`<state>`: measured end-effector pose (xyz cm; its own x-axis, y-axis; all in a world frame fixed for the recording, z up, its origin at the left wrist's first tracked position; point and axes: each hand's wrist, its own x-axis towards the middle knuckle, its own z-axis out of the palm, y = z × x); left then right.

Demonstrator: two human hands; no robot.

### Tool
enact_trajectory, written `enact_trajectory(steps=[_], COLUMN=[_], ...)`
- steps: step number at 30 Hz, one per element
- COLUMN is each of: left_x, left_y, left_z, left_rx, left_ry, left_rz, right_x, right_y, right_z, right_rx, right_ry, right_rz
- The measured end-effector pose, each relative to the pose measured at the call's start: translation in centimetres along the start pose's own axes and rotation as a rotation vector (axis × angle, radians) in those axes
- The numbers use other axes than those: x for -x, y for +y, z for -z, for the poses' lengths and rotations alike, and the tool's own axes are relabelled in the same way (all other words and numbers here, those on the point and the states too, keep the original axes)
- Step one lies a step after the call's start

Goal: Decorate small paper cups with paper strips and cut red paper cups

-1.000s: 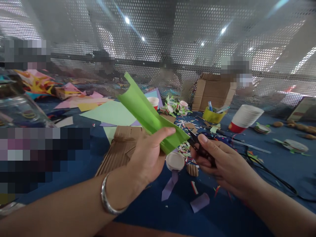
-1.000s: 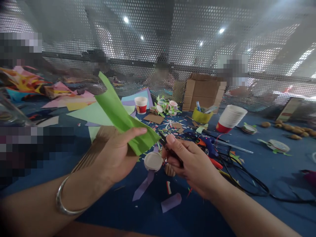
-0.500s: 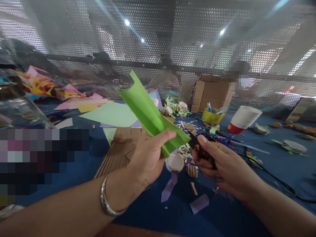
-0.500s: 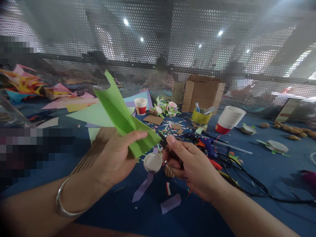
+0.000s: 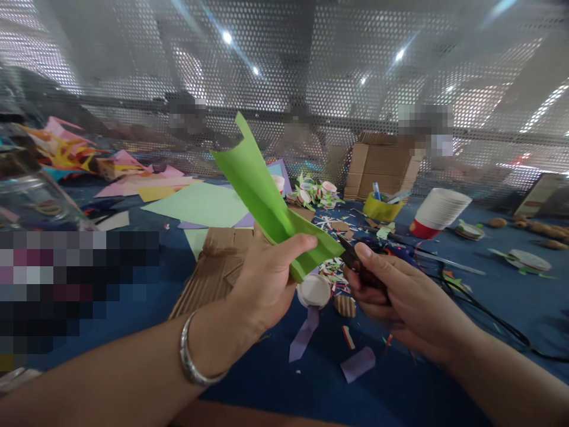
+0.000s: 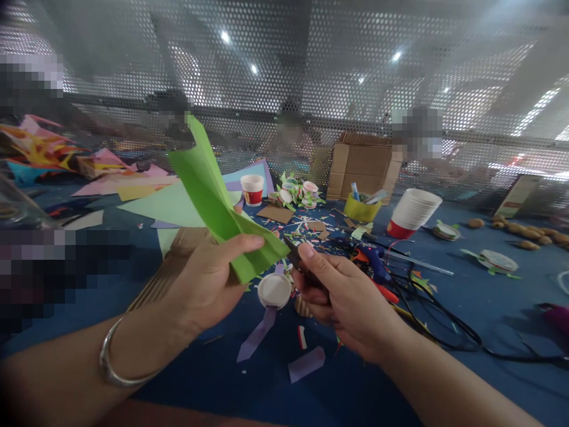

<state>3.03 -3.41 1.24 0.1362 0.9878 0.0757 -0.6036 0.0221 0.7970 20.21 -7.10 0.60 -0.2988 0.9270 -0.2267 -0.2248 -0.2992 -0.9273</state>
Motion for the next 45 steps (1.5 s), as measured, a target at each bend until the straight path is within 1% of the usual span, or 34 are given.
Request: enact_trajectory(steps=[4,11,20,27,32,34,39,45], left_x=[-0.03,-0.22,-0.18,-0.17,-0.35,-0.32,-0.11,-0.06], left_y=[0.0,-0.39,-0.37,-0.54,-0.67,-0.63,-0.44,-0.58], left_z=[0.04,0.3,0.34,0.04,0.28,0.21,-0.2,0.05], left_rx=[-0.002,-0.032,-0.056,-0.021,-0.013,-0.015,0.002,0.018], left_ry=[-0.014,-0.001,-0.033,0.022,0.008,0.019,0.064,0.058], left_rz=[0.003,0.014,-0.013,0.027,0.017,0.016,0.072,0.083], right_x=[0.06,-0.05,-0.17,-0.38,-0.48,-0.47,-0.43,-0.32], right_y=[0.14,0.2,0.33,0.26,0.37,0.35,0.33,0.41], right_z=[0.1,0.26,0.47,0.39,0.45,0.44,0.36,0.37], right_rx=[-0.008,0.011,0.009,0.021,0.005,0.008,0.017,0.041], right_ry=[-0.009,0.025,0.003,0.011,0.005,0.009,0.021,0.021], right_rz=[0.0,-0.038,-0.05,-0.04,-0.038,-0.035,-0.045,-0.044])
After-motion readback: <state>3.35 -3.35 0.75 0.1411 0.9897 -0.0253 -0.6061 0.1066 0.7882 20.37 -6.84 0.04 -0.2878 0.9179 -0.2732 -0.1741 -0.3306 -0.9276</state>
